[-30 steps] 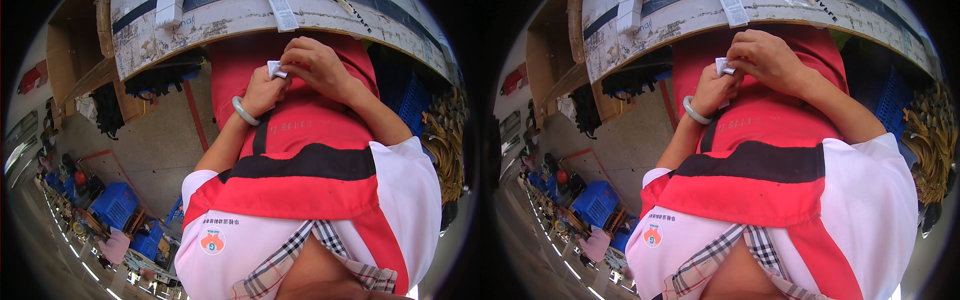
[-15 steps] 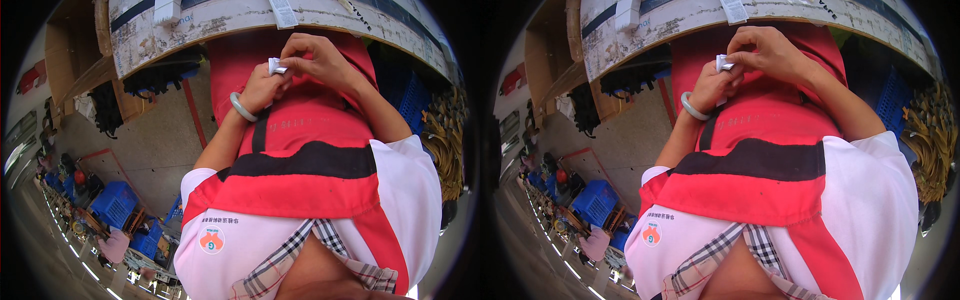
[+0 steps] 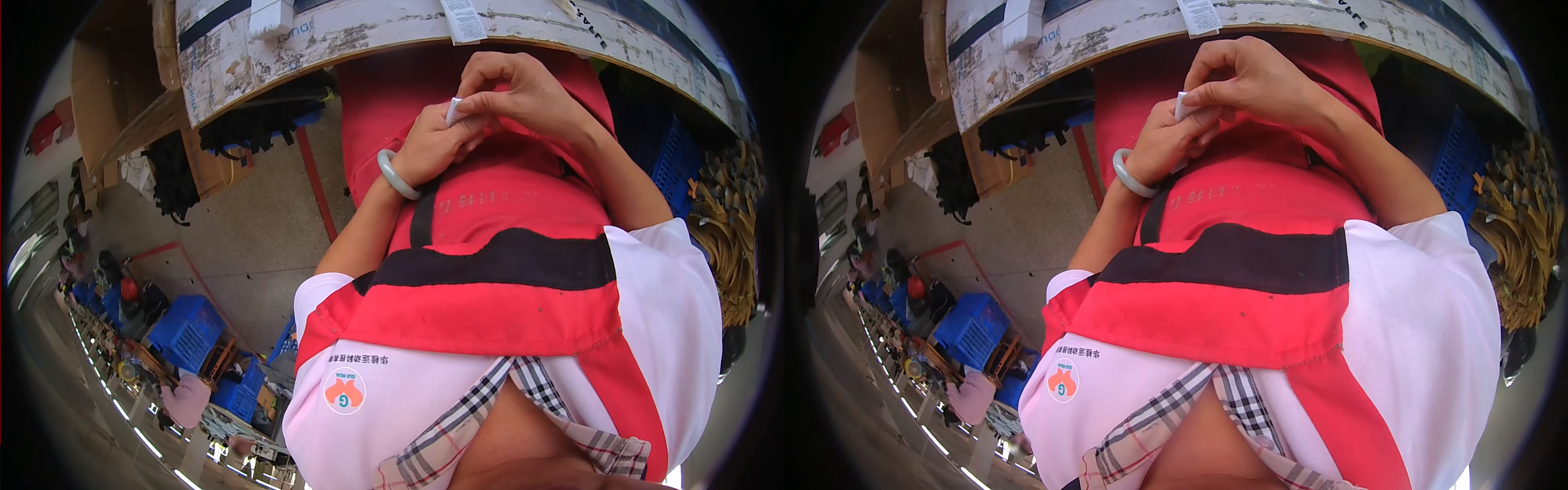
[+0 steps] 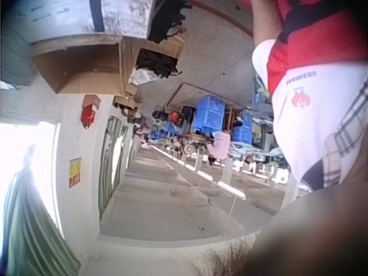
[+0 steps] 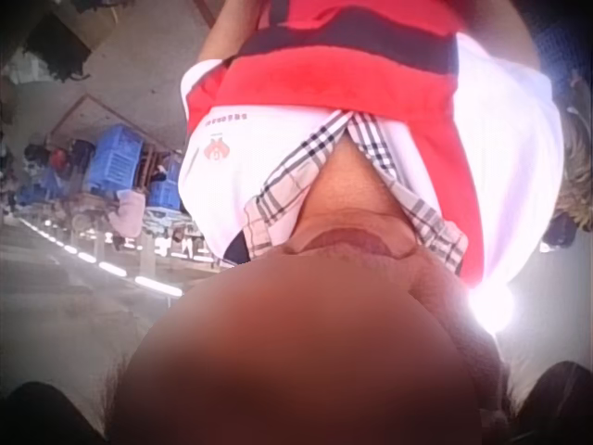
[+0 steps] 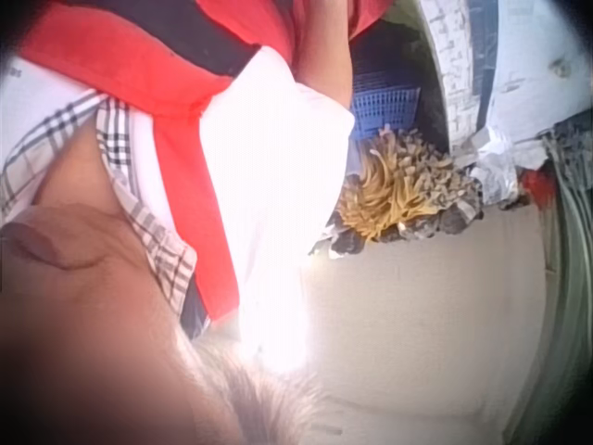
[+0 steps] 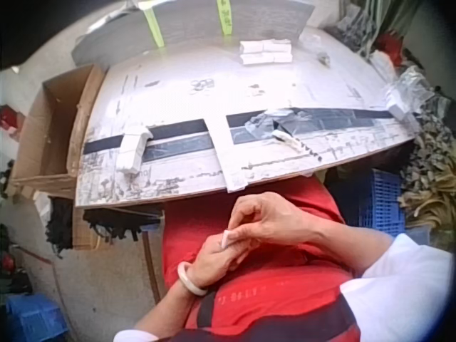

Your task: Organize and sort a stack of garment tags at a workbench.

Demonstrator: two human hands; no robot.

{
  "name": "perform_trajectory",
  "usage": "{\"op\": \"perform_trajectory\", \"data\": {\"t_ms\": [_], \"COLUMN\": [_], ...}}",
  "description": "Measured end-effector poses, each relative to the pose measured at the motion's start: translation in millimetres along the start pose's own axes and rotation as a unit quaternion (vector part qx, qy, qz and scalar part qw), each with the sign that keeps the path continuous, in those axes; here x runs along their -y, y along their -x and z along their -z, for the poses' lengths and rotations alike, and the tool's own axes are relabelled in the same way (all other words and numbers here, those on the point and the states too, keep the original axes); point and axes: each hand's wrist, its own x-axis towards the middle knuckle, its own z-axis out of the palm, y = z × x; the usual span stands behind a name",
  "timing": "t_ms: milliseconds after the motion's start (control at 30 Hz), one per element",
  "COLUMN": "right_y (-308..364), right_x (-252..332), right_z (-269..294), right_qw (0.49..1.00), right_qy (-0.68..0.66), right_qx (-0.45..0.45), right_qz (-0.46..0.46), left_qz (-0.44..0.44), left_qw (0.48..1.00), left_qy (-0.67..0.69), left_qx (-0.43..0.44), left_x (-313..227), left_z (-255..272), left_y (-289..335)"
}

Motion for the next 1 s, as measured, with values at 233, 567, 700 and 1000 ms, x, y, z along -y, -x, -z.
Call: {"op": "perform_trajectory", "data": {"t_ms": [233, 567, 700, 1000], "right_y": [-8, 8, 9, 6], "right_x": [-14, 11, 11, 8], "right_z": [-12, -11, -11, -23], "right_qw": [0.996, 0.97, 0.975, 0.967], "right_qy": [-0.065, 0.166, 0.16, 0.151], "right_qx": [-0.056, -0.085, -0.105, -0.143], "right_qz": [0.0, 0.154, 0.11, 0.146], "left_qz": [0.047, 0.022, 0.016, -0.036], "left_qw": [0.988, 0.981, 0.983, 0.996], "left_qy": [0.149, 0.193, 0.18, 0.049], "left_qx": [0.0, 0.001, -0.01, -0.072], "left_x": [0, 4, 7, 11], "left_z": [3, 7, 6, -1], "left_y": [0, -2, -2, -3]}}
